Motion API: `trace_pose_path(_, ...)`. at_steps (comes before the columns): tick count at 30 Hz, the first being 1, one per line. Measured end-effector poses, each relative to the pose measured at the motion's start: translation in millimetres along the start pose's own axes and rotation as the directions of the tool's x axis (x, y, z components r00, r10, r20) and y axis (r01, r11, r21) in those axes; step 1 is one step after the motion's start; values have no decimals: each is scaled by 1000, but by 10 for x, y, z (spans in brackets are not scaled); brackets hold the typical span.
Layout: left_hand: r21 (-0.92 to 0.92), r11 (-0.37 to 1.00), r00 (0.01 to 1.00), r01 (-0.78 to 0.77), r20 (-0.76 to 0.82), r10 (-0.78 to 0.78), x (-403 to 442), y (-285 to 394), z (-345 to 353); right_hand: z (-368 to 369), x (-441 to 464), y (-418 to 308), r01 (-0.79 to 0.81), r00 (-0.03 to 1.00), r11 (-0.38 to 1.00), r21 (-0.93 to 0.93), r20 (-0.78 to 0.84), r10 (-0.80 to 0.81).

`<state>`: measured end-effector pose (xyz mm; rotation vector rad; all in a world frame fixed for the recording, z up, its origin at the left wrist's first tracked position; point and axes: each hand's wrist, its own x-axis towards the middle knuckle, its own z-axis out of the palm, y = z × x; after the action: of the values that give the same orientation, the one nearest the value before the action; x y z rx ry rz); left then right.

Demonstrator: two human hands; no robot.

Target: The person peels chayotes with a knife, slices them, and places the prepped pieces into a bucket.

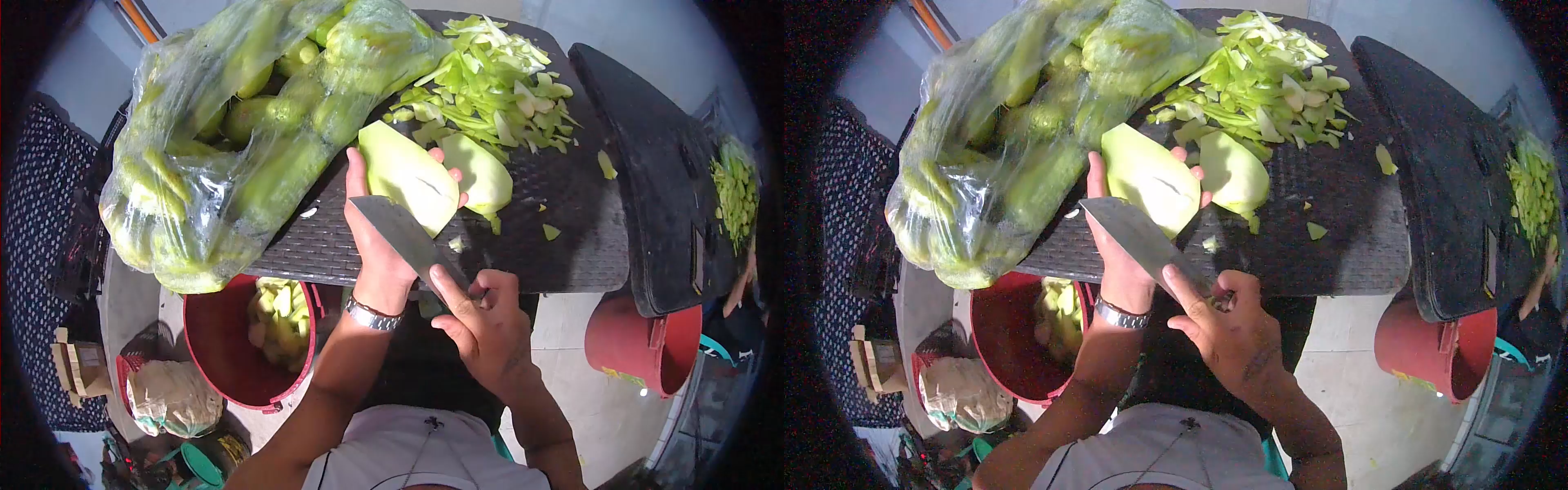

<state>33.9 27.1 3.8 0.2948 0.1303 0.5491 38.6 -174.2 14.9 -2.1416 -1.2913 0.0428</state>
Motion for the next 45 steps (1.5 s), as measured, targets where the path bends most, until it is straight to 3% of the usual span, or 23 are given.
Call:
trace_pose_path(4,34,999,997,-21,-79,23,-27,-21,-13,50,-7,33,8,1000,1000,13,-24,-8)
trace_pose_path(7,-11,1000,1000,13,-8,-13,-85,-93,3,84,38,61,22,998,1000,21,-59,-21)
trace_pose_path(9,109,992,993,-64,-90,74,-186,-217,94,38,112,100,-32,998,999,40,-54,34)
trace_pose_path(11,157,985,994,-73,-64,84,-218,-222,123,52,101,132,-7,996,990,140,-89,19)
trace_pose_path(13,87,993,989,-79,-120,89,-134,-185,95,82,21,147,45,993,981,191,-119,-22)
trace_pose_path(15,1,998,997,-56,-55,56,-52,-118,20,63,-32,80,50,995,984,168,-97,-34)
trace_pose_path(23,29,999,999,-42,-26,43,-18,-104,-15,120,0,68,109,988,990,94,-116,-98)
trace_pose_path(34,84,994,990,-75,-114,84,-258,-328,22,190,98,151,124,983,991,53,-144,-115)
trace_pose_path(36,167,982,986,-85,-130,108,-289,-386,28,178,160,165,105,981,991,86,-171,-89)
trace_pose_path(37,303,945,974,-119,-149,171,-321,-418,68,167,192,174,97,980,990,102,-186,-77)
trace_pose_path(40,310,943,968,-123,-174,183,-343,-465,60,104,226,226,76,992,983,166,-116,-57)
trace_pose_path(43,303,948,966,-97,-202,164,-296,-395,76,188,218,183,71,975,961,267,-222,-10)
trace_pose_path(45,238,963,958,-123,-226,178,-200,-360,30,181,174,152,76,980,967,244,-198,-27)
